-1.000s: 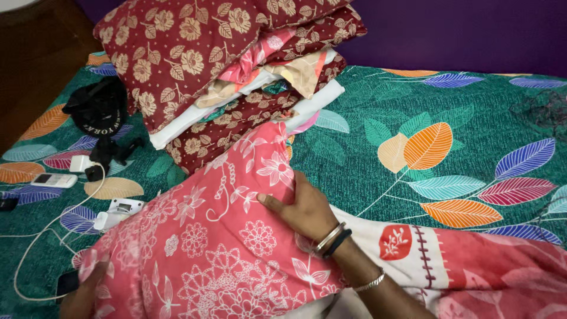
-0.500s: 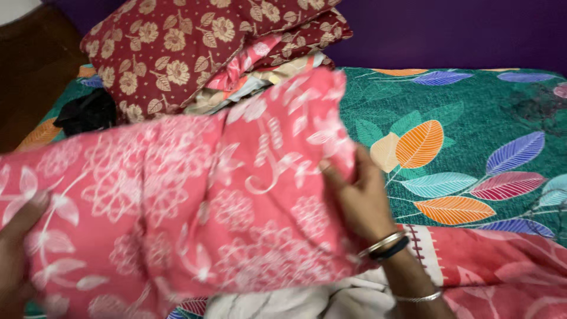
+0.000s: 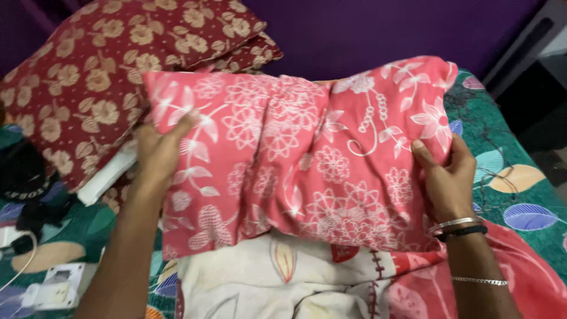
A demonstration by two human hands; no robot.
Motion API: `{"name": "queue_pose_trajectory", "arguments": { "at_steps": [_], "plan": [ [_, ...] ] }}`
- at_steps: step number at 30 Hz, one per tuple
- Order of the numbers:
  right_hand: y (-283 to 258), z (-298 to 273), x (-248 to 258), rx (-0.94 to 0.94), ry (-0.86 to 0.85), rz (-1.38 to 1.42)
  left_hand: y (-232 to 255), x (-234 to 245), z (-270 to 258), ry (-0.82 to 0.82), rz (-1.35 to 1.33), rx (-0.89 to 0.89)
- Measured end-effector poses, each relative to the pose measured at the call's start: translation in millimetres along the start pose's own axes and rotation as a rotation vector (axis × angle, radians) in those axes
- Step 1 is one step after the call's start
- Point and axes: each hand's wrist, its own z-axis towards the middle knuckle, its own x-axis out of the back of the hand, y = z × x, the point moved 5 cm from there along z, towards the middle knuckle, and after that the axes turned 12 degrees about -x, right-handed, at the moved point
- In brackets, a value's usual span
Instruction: The person folds floral-patterned pillowcases and a pink cloth by hand on a bed. They smooth each item and stack them on top of other folded items.
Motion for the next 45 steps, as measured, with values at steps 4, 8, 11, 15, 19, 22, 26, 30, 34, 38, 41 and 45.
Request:
{"name": "queue_pose_trajectory", "arguments": {
  "at_steps": [4,8,11,15,19,22,26,30,34,38,41,45],
  "plan": [
    [28.4,26.4,32.3,-0.065,0.065,-0.001,-10.5,-71.8,24.7,-0.101,0.072,0.153],
    [59.5,54.9,52.7,-0.067,0.055,0.088,-17.6,-134.0,39.8,-0.196,-0.055,0.107],
    [95.7,82.6,62.9,-0.070,0.070,0.107,-42.4,-173.7,45.6,-0.300,-0.101,0.174],
    [175.3,114.1,60.0,-0.124,0.050,0.100,-148.7,-225.7,50.4,-0.348,0.008,0.287],
    [243.8,113.4,55.7,-0.239,-0.030,0.055,-260.9,-257.5,29.4,-0.433,0.450,0.000],
    [264.0,104.5,71.6,-0.419,-0.021,0.038,-302.4,-243.3,-13.7,-0.547,0.474,0.034],
    [275.5,97.7,89.4,-0.675,-0.094,-0.142,-310.4,-224.2,-45.2,-0.516,0.266,0.048],
    [280.5,97.5,108.3,-0.818,-0.206,-0.287,-283.7,-226.8,-56.7,-0.491,0.604,0.246],
    [268.0,88.9,105.4,-0.835,-0.102,-0.318,-199.7,-253.6,-63.7,-0.481,0.818,0.091],
    [241.4,54.3,102.2,-0.997,-0.181,-0.135,-129.6,-301.4,-91.7,-0.762,0.811,-0.142],
    [215.6,34.8,105.7,-0.911,-0.181,-0.051,-93.5,-334.3,-112.1,-0.785,0.546,-0.297],
    [209.1,26.2,134.1,-0.794,0.000,-0.116,-52.5,-363.8,-134.6,-0.762,0.414,-0.477]
  ]
}}
